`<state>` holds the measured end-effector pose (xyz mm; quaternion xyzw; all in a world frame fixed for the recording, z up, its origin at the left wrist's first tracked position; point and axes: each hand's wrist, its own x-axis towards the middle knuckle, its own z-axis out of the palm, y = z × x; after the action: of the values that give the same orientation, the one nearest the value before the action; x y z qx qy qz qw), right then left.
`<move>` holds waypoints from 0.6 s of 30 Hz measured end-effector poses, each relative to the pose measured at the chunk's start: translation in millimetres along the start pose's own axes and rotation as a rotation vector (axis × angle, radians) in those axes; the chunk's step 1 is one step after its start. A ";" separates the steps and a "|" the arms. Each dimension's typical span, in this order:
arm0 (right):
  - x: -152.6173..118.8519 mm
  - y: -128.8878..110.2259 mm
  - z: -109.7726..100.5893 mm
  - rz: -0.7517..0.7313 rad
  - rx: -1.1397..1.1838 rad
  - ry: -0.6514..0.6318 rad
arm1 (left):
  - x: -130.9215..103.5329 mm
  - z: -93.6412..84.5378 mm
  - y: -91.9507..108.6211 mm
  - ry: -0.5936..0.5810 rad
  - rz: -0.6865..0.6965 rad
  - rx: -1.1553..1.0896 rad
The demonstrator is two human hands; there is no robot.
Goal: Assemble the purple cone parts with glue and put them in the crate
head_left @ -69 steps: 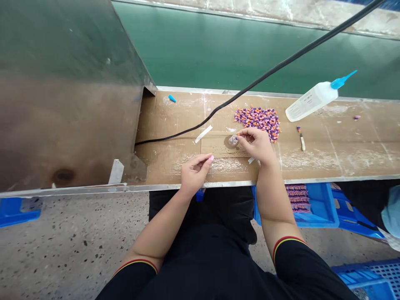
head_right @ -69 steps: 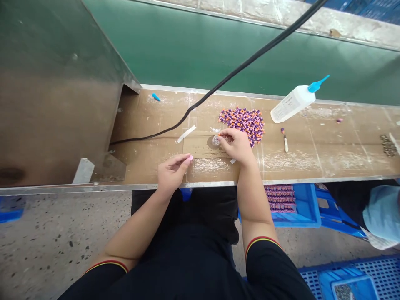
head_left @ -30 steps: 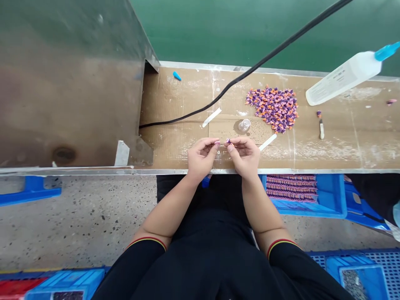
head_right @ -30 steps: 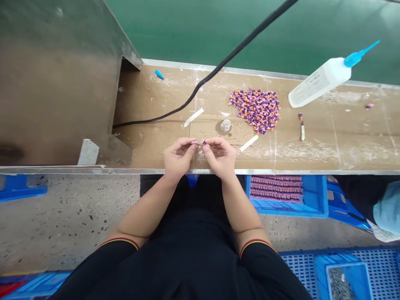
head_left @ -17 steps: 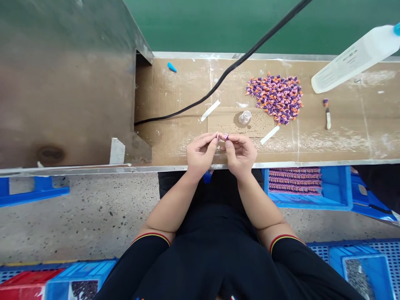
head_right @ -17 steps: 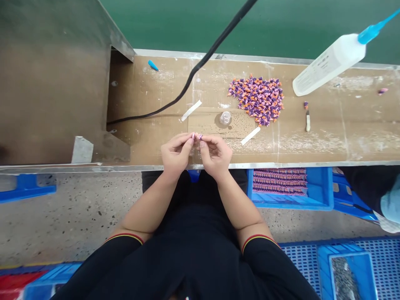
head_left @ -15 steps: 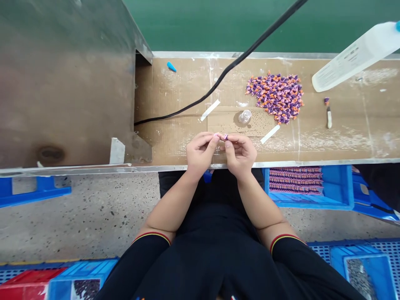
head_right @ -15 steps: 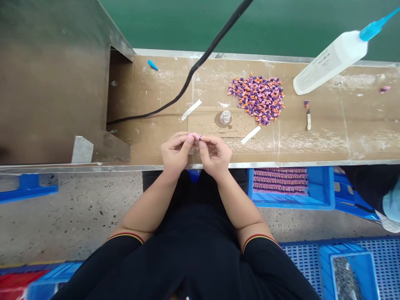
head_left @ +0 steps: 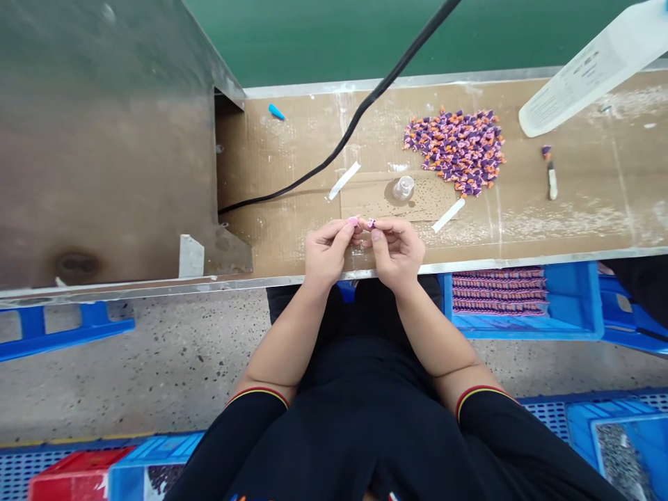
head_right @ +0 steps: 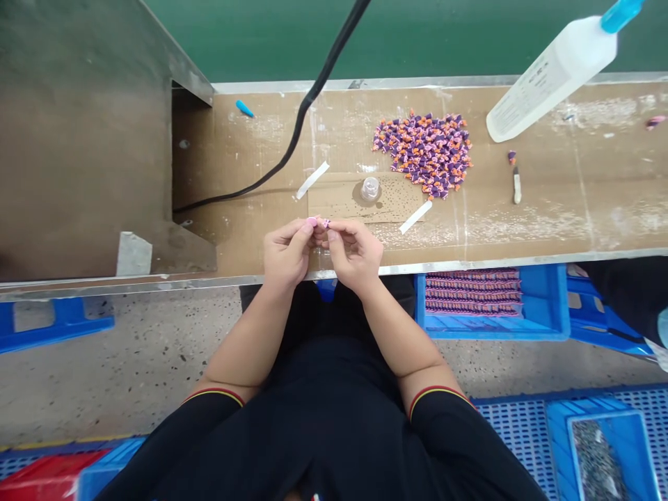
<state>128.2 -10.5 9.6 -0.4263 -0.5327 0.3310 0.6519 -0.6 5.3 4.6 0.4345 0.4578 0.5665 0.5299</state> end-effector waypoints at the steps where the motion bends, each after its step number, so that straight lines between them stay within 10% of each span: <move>1: 0.1 0.3 -0.3 0.006 0.002 0.002 | 0.2 0.6 0.8 0.004 -0.003 -0.001; 13: -0.8 0.3 -0.6 0.049 -0.034 -0.036 | -5.3 10.9 7.1 0.135 0.272 0.225; 18: -0.7 0.1 -2.8 0.007 -0.067 -0.078 | -4.3 10.7 10.9 0.117 0.140 0.094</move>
<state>130.8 -11.7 9.0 -0.4363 -0.5671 0.3318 0.6149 7.9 1.5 17.4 0.4559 0.4826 0.6043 0.4405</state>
